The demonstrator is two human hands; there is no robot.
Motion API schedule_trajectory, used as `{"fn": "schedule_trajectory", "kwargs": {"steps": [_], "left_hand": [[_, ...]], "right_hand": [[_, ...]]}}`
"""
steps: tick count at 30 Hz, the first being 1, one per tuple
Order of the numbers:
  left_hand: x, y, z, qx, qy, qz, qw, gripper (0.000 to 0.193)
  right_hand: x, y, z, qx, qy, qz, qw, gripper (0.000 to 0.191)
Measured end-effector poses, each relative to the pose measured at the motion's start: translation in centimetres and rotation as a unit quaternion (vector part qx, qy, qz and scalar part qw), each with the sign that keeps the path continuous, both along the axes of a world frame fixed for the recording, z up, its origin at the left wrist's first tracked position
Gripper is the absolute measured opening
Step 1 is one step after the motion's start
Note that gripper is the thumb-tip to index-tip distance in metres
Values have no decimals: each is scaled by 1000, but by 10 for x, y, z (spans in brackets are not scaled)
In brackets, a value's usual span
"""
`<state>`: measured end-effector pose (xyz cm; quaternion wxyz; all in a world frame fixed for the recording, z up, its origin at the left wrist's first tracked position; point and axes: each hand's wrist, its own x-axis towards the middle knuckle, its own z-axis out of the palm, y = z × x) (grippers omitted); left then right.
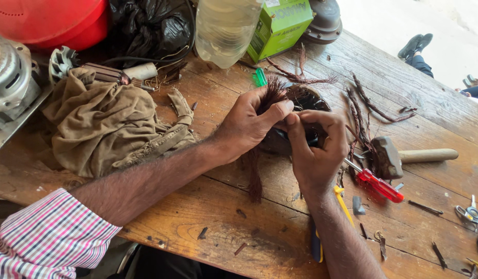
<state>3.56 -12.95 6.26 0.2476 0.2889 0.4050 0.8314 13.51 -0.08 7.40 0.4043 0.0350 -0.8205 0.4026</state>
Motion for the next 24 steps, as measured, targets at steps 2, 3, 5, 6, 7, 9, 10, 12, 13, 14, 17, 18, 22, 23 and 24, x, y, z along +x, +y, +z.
{"fn": "schedule_trajectory", "kwargs": {"steps": [2,3,5,6,7,9,10,12,13,14,17,18,22,23,24], "left_hand": [[0,0,0,-6,3,1,1000,20],[-1,0,0,-8,4,2,1000,20],[0,0,-1,-15,1,3,1000,19],[0,0,-1,-14,2,3,1000,19],[-1,0,-1,-12,3,4,1000,19],[0,1,-1,-6,-1,2,1000,19],[0,1,-1,-2,-5,0,1000,19],[0,2,-1,-1,-10,0,1000,19],[0,2,-2,-4,-12,2,1000,19],[0,2,-2,-7,-13,5,1000,19],[0,2,-1,-4,-19,4,1000,19],[0,2,0,-1,-15,5,1000,19],[2,1,3,-3,-6,11,1000,20],[2,1,4,-8,-7,10,1000,20],[2,1,4,-7,-10,11,1000,20]], "right_hand": [[0,-2,2,-45,-6,4,999,34],[0,-2,3,-24,-10,-5,1000,34],[0,-3,4,18,-21,-24,999,34],[-1,-3,4,6,-15,-16,1000,31],[-1,-3,4,-7,-9,-8,1000,29],[-1,-2,1,-24,-4,1,1000,28],[-2,-1,0,-29,-4,3,1000,28],[-2,0,-2,-39,-5,8,999,28],[-2,0,-3,-44,-7,11,999,27],[-2,0,-3,-48,-9,15,999,27],[-2,0,-3,-40,-2,10,999,25],[-1,-1,-2,-39,-2,4,999,25],[-1,-2,2,-21,-9,-26,999,23],[0,-3,3,-14,-13,-39,999,22],[0,-3,4,3,-8,-45,999,20]]}}
